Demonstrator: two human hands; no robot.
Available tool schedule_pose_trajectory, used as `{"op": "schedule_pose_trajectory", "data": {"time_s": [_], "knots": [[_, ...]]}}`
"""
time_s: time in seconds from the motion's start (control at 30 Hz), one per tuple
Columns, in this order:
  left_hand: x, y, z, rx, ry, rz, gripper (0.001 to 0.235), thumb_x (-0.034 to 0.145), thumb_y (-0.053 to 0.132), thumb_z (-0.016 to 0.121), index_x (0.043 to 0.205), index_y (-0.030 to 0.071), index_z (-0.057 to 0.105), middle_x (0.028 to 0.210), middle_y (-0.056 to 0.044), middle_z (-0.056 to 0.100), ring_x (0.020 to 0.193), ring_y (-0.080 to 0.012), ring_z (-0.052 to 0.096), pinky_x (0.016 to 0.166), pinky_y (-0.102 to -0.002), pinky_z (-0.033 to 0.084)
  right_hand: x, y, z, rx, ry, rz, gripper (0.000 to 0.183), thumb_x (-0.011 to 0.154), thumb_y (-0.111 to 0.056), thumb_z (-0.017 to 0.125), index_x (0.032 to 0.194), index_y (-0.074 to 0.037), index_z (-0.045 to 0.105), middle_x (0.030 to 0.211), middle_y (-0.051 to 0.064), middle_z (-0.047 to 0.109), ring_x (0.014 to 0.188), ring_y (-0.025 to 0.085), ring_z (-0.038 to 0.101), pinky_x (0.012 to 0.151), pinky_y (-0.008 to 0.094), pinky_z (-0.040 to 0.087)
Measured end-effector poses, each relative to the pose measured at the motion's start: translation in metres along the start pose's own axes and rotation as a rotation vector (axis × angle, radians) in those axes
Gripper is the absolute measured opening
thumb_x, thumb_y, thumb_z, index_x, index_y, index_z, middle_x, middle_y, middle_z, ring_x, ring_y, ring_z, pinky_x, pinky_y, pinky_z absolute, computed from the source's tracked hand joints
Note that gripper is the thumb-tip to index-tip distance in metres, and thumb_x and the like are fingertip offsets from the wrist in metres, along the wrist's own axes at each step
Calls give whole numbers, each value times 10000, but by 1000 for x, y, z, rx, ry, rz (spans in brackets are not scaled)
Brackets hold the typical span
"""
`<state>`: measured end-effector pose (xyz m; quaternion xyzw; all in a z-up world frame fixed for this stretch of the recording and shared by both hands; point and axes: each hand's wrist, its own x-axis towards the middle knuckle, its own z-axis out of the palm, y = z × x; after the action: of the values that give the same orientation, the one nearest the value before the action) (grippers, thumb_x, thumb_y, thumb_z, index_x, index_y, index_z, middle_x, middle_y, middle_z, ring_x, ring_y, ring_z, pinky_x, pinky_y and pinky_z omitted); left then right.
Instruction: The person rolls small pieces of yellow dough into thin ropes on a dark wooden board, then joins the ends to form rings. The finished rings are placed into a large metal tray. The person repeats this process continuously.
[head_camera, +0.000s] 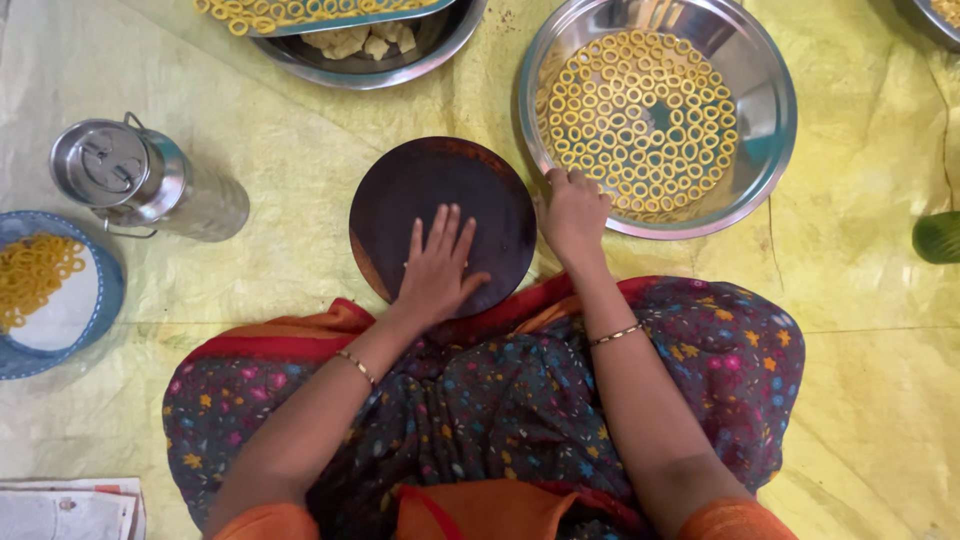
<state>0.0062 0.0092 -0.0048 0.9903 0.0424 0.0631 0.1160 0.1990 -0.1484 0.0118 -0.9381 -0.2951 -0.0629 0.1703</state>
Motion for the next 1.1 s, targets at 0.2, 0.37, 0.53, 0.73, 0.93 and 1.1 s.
{"op": "schedule_pose_trajectory", "data": {"time_s": [0.2,0.37,0.53,0.73,0.93,1.1], "knots": [[-13,14,2,45,-25,-23,910,964,617,516,1557,-41,310,1632,-277,246,1545,-401,162,1184,-668,119,-1,-12,-9,129,1,-35,334,845,-251,803,1128,-96,715,1024,145,680,976,353,651,809,506,503],[59,-22,18,54,89,-246,938,1002,645,458,1583,-68,269,1660,-290,182,1560,-395,90,1186,-679,68,0,-14,1,168,43,-42,229,866,-213,769,1070,-115,739,1007,127,688,991,353,645,825,531,478],[100,-43,15,128,104,-301,928,1007,660,448,1595,-35,269,1672,-257,187,1572,-370,84,1202,-692,61,2,-16,7,185,55,-43,178,887,-192,742,1050,-121,745,1001,126,687,994,354,645,847,542,464],[48,-5,4,125,-45,-2,942,935,661,486,1572,-8,301,1654,-237,224,1563,-346,109,1196,-681,82,2,-23,4,307,29,-28,187,895,-182,728,1070,-115,740,1029,130,689,1019,370,638,854,523,470],[-7,27,0,19,-78,39,897,978,628,508,1571,-18,317,1651,-244,256,1573,-356,140,1187,-697,94,1,-30,0,328,51,-57,176,884,-174,726,1049,-112,738,1014,128,706,1003,368,647,835,526,469],[38,13,20,77,-33,-100,919,941,650,501,1579,17,308,1644,-254,231,1559,-356,117,1170,-711,69,3,-33,-4,358,4,-28,157,893,-173,728,1036,-111,746,1019,123,722,1012,360,650,839,519,470]]}}
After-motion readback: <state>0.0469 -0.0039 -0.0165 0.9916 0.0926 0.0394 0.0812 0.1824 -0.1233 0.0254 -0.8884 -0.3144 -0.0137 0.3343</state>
